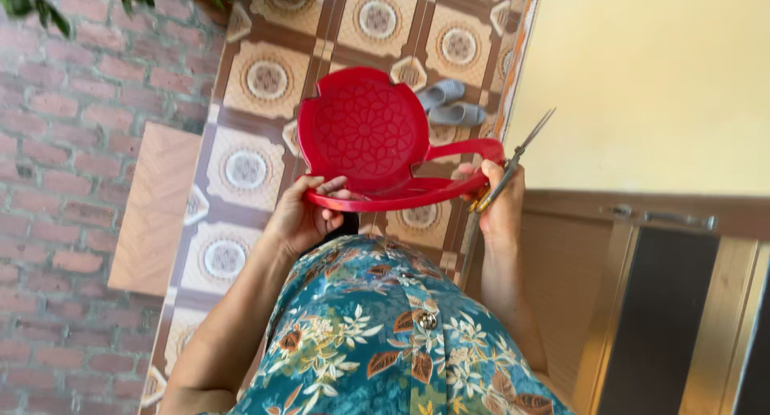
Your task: The person ties a bundle of dried palm leaves with a strip, then uses shears to cut and trim the leaves into smaller pieces. The person moves a red plastic chair and sits on the floor to continue cutting the leaves.
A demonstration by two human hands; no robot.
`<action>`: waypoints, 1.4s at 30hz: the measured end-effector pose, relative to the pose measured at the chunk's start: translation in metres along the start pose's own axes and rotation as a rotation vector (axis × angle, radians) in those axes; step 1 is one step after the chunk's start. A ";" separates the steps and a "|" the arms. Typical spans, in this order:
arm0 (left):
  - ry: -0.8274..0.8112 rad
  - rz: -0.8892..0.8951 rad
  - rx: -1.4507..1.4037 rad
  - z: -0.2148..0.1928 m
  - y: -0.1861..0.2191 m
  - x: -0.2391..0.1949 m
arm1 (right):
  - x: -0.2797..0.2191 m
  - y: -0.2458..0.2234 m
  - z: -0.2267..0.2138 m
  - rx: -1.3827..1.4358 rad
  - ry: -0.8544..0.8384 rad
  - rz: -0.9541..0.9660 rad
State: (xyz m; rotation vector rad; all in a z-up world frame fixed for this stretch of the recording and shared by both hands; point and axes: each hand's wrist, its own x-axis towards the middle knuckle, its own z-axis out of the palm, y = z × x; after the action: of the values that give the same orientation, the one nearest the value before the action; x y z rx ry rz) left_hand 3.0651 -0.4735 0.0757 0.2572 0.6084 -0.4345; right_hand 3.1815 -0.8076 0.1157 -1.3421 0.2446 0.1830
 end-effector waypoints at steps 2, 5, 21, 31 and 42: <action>-0.005 -0.025 0.031 0.023 0.037 0.033 | 0.040 -0.013 0.015 0.015 0.037 -0.011; 0.004 -0.076 0.092 0.051 0.070 0.072 | 0.077 -0.028 0.025 0.015 0.096 -0.028; 0.115 -0.164 0.178 0.205 0.167 0.327 | 0.350 -0.081 0.005 -0.022 0.200 -0.014; 0.033 -0.086 0.305 0.287 0.224 0.437 | 0.512 -0.148 0.017 -0.079 0.148 -0.026; 0.100 -0.245 0.470 0.336 0.324 0.628 | 0.715 -0.185 0.036 -0.151 0.201 0.002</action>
State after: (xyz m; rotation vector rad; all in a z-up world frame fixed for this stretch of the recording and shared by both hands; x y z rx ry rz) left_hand 3.8431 -0.5070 -0.0002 0.6588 0.6334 -0.8057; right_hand 3.9207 -0.8196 0.0972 -1.5117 0.4077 0.0688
